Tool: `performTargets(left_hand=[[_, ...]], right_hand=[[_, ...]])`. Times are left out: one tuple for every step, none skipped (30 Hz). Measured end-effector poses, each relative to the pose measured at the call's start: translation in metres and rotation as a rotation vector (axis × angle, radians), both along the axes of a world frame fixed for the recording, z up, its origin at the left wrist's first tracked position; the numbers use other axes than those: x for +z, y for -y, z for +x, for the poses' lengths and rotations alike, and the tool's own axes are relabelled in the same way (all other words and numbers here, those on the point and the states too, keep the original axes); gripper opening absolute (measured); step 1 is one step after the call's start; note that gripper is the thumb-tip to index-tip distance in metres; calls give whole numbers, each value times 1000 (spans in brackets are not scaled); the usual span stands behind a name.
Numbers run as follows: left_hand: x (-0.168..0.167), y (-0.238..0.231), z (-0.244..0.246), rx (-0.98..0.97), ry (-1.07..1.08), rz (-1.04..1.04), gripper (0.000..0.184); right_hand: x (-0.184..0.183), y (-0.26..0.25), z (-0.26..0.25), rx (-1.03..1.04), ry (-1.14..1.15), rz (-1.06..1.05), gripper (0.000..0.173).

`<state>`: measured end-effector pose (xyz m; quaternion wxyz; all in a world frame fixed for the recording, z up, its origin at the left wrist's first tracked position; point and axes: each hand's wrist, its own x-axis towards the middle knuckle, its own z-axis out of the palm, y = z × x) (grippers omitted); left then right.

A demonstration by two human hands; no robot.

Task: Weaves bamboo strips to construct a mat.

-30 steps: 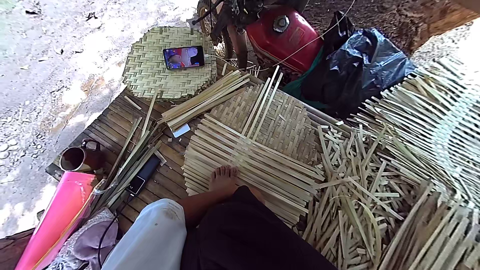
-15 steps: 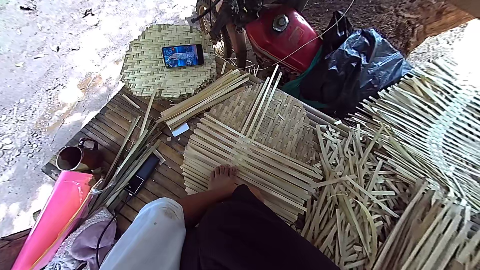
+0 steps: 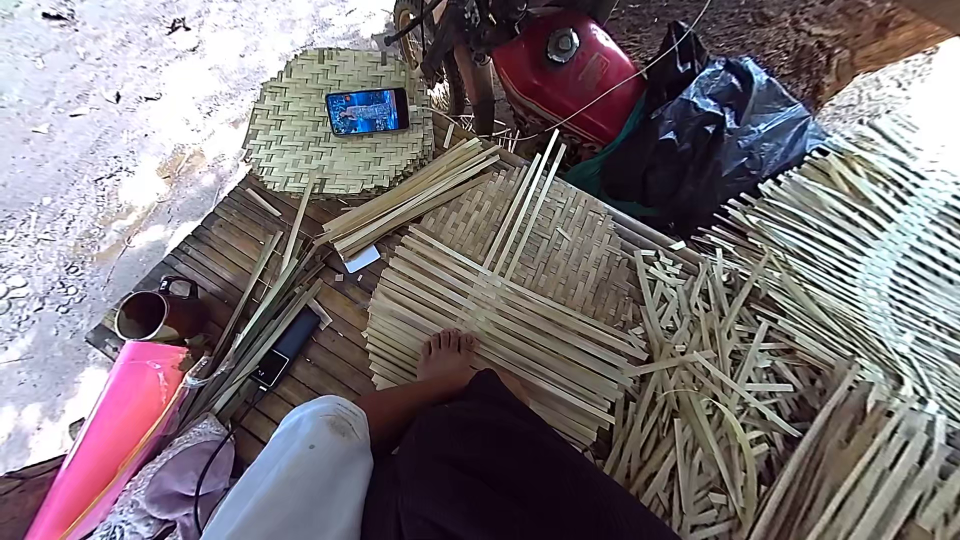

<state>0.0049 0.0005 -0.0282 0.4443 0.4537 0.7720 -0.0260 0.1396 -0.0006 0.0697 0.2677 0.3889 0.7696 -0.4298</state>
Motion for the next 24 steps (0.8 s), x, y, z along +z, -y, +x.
performTargets(left_hand=[[0,0,0,-6,6,-9,90],[0,-1,-1,-11,9,-16,89],[0,-1,-1,-14,8,-18,88],[-1,-1,-1,-15,7,-17,89],[-3,0,0,-14,1,-6,91],[-5,0,0,-12,-8,7,92],[-6,1,1,-7,-8,14,92],[-5,1,1,-2,-7,15,93],[-3,1,1,8,-5,19,94],[-2,1,1,14,-5,23,93],[-1,1,1,15,-6,23,93],[-1,1,1,13,-5,20,93],[0,1,1,11,-2,18,93],[1,1,0,10,-2,18,93],[1,1,0,10,-4,21,94],[0,1,0,11,-3,19,95],[-1,1,1,12,-3,19,95],[-2,1,1,13,-3,22,94],[-2,2,1,12,-7,27,93],[-2,2,1,9,-11,29,93],[-2,2,1,10,-13,31,93],[-1,2,2,11,-15,35,93],[-1,2,2,10,-18,36,94],[0,2,2,10,-19,33,93]], right_hand=[[6,0,-2,-2,11,-2,39],[10,-2,-4,11,21,-9,39],[8,-2,-2,37,9,0,39],[-2,0,4,61,-58,54,39],[-18,5,13,68,-197,167,37],[-34,10,20,55,-339,286,35],[-17,6,13,37,-226,178,36],[-2,1,5,7,-105,69,37],[3,0,1,-30,-44,17,38],[1,1,0,-36,-24,13,38],[-6,2,2,-15,-24,28,38],[-12,3,5,17,-32,45,38],[-19,5,8,39,-62,71,37],[-26,6,11,44,-108,98,36],[-32,6,13,45,-150,120,35],[-25,4,11,51,-101,72,37],[-19,2,8,50,-56,33,38],[-20,2,8,38,-50,28,38],[-27,3,9,24,-88,61,37],[-42,5,12,7,-174,129,34],[-51,6,13,-5,-219,157,33],[-53,6,13,-7,-227,158,33],[-54,6,14,-7,-225,150,33],[-56,6,15,-7,-227,153,33]])
